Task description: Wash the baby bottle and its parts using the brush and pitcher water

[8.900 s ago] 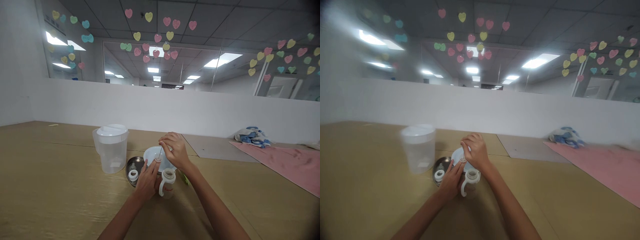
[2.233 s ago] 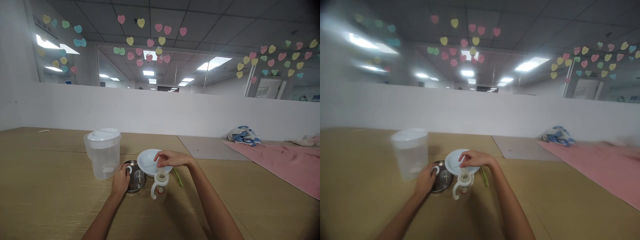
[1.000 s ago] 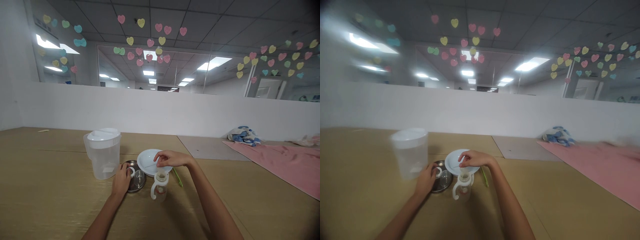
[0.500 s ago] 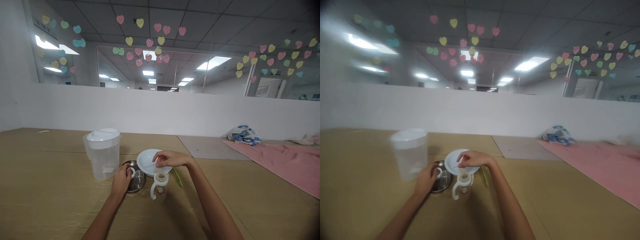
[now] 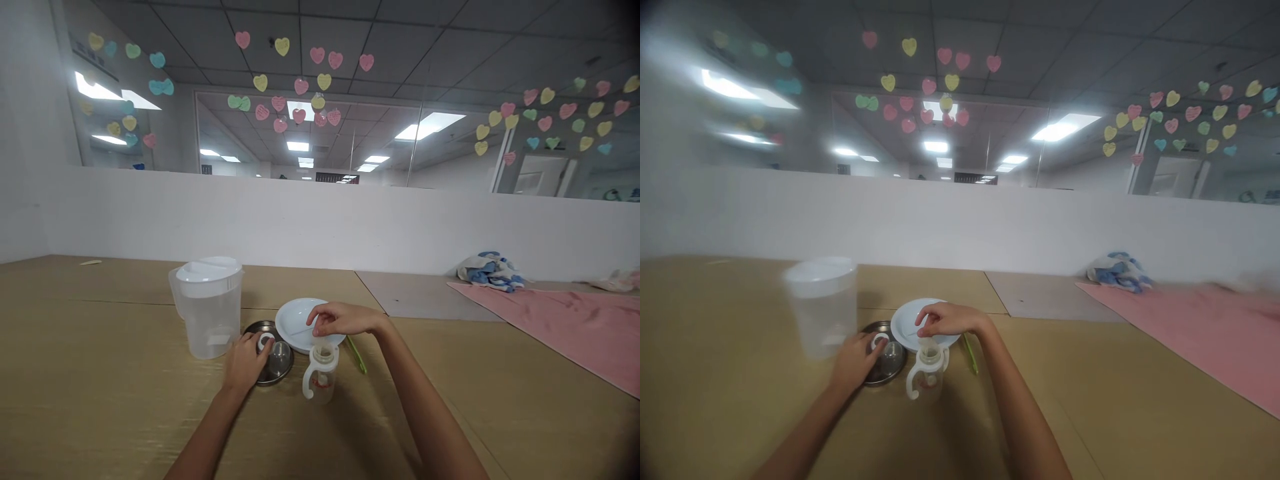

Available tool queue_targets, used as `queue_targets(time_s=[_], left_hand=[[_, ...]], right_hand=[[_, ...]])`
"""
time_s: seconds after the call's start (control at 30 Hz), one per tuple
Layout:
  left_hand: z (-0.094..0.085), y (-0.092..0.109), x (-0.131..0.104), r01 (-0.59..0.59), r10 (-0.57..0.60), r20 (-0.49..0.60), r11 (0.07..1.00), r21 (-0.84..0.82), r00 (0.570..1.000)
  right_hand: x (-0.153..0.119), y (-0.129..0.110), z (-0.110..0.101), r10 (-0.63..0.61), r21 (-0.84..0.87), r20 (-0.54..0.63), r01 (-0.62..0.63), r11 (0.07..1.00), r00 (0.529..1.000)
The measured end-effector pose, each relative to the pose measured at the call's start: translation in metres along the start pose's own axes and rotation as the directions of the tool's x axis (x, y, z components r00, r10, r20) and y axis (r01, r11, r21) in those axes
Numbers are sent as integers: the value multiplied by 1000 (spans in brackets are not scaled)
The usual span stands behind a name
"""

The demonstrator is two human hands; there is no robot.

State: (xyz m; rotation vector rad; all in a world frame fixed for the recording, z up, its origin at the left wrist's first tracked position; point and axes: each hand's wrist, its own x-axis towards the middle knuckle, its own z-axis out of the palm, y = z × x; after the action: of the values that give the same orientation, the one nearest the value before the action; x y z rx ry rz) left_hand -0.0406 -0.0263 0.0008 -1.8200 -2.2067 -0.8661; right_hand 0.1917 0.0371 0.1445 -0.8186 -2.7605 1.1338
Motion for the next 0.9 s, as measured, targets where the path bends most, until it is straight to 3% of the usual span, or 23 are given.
queue_targets(time_s=[0.63, 0.9], left_hand=[[-2, 1, -2, 18, -16, 76, 999, -31, 997], [2, 0, -1, 15, -14, -19, 999, 35, 1000]], right_hand=[[0, 0, 0, 14, -11, 3, -14, 1000, 1000], [0, 1, 0, 16, -16, 0, -16, 1000, 1000]])
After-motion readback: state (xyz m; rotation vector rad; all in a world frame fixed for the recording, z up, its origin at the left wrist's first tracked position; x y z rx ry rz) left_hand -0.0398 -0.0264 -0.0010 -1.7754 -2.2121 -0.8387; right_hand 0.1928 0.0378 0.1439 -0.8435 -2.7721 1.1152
